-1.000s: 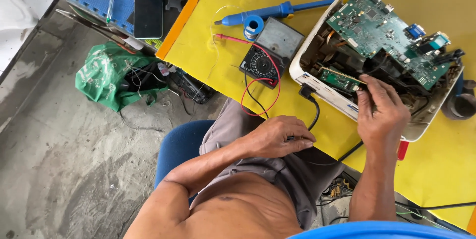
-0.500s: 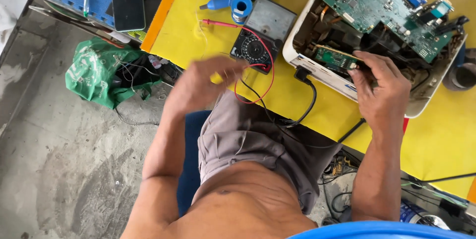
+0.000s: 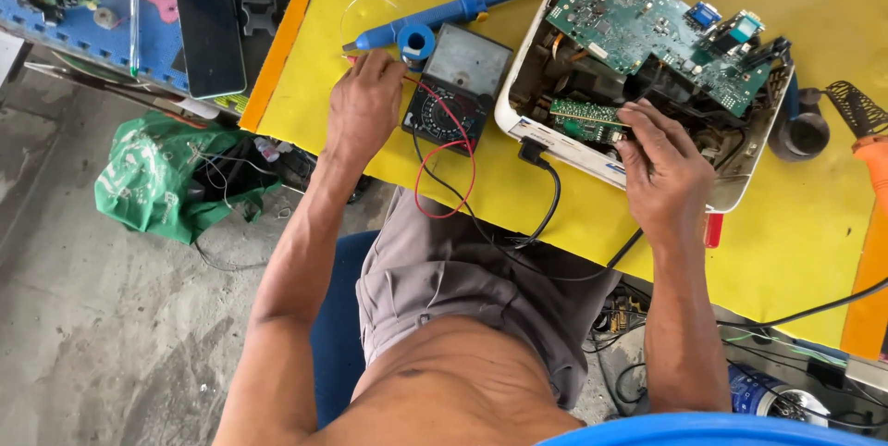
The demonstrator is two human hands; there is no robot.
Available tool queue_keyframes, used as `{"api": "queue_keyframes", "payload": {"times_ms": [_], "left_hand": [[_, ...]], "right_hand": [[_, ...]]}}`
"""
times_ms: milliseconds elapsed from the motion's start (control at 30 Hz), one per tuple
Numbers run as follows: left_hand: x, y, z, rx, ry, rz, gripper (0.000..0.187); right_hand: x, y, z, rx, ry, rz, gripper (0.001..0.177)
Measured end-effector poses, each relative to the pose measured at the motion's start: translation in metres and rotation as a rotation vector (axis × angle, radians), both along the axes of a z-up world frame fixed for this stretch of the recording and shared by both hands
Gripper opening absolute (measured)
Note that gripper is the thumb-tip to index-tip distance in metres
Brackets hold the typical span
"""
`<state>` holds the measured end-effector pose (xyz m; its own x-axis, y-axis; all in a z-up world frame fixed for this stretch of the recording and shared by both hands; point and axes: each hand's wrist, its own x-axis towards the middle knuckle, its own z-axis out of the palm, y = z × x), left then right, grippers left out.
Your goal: The person removes a small circuit board from a larger electronic device and places it on the table. They then use a multimeter to test the circuit board by touching the probes to different points on it.
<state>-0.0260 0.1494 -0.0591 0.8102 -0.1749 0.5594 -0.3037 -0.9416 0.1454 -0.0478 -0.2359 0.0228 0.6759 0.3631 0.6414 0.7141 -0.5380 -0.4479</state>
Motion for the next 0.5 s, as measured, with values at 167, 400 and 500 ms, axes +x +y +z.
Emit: {"api": "queue_keyframes", "payload": {"times_ms": [167, 400, 500], "left_hand": [[-0.017, -0.017, 0.041, -0.408, -0.160, -0.092, 0.015], [-0.054, -0.071, 0.087, -1.054, -0.227, -0.408, 0.019], [-0.073, -0.097, 0.097, -1.381, -0.152, -0.473, 0.016]], "right_hand": [[-0.003, -0.002, 0.009, -0.022, 0.109, -0.025, 0.027], [-0.007, -0.010, 0.017, -0.024, 0.359, -0.003, 0.052], [-0.011, -0.001, 0.021, -0.032, 0.292, -0.006, 0.052]]}}
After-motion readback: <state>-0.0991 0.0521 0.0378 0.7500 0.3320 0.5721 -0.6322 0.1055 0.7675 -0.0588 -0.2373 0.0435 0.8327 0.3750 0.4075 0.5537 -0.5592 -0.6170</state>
